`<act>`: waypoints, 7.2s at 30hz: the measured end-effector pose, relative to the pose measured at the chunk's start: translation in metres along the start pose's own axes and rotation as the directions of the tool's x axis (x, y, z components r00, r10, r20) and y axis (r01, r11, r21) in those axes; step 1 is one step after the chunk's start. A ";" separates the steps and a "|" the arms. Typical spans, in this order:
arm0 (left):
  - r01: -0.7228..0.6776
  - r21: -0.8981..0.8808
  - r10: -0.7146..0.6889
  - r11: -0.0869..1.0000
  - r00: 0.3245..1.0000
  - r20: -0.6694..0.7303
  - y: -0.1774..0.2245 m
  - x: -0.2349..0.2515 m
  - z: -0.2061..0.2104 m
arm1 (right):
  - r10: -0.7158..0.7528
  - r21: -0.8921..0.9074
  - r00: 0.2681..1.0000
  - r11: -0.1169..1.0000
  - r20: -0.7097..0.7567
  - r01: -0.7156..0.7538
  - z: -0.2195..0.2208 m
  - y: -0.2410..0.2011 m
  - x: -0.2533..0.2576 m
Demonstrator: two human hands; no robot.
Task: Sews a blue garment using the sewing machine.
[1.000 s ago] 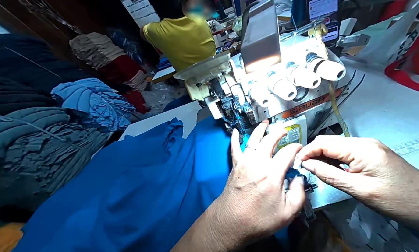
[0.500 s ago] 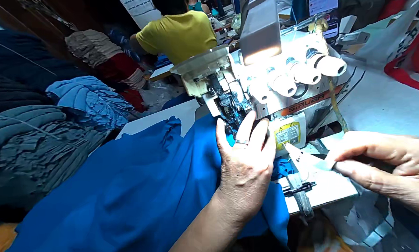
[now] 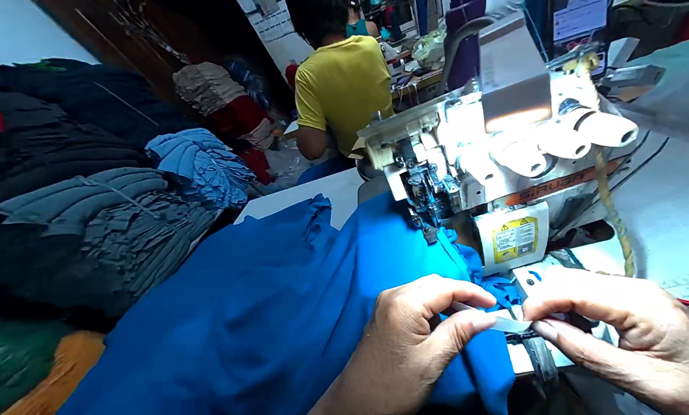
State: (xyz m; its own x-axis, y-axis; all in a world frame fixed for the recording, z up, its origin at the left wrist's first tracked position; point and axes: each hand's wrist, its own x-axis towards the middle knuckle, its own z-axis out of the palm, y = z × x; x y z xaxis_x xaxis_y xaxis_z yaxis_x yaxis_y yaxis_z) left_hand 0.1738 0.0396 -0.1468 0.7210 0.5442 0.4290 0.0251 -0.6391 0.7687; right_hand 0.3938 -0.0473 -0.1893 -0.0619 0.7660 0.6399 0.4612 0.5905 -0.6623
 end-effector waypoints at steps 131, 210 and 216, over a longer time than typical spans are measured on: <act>0.410 -0.148 -0.398 0.900 0.912 0.103 0.012 -0.008 -0.011 | -0.195 -0.174 0.979 0.968 -0.056 0.183 0.037 0.004 0.004; -0.418 0.671 0.597 0.612 0.801 -0.045 -0.024 -0.035 0.003 | -0.540 -0.447 0.818 0.793 -0.198 0.415 0.039 0.013 -0.013; -0.461 0.678 0.617 0.573 0.787 0.013 -0.021 -0.033 0.005 | -0.563 -0.460 0.814 0.766 -0.141 0.449 0.036 0.013 -0.009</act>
State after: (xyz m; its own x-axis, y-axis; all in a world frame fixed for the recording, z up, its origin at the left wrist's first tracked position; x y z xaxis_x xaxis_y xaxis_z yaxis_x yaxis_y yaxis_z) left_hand 0.1530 0.0328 -0.1790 0.5917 0.0263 0.8057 0.1514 -0.9853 -0.0790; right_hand 0.3684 -0.0370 -0.2182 -0.1851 0.2555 0.9489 0.7327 0.6793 -0.0400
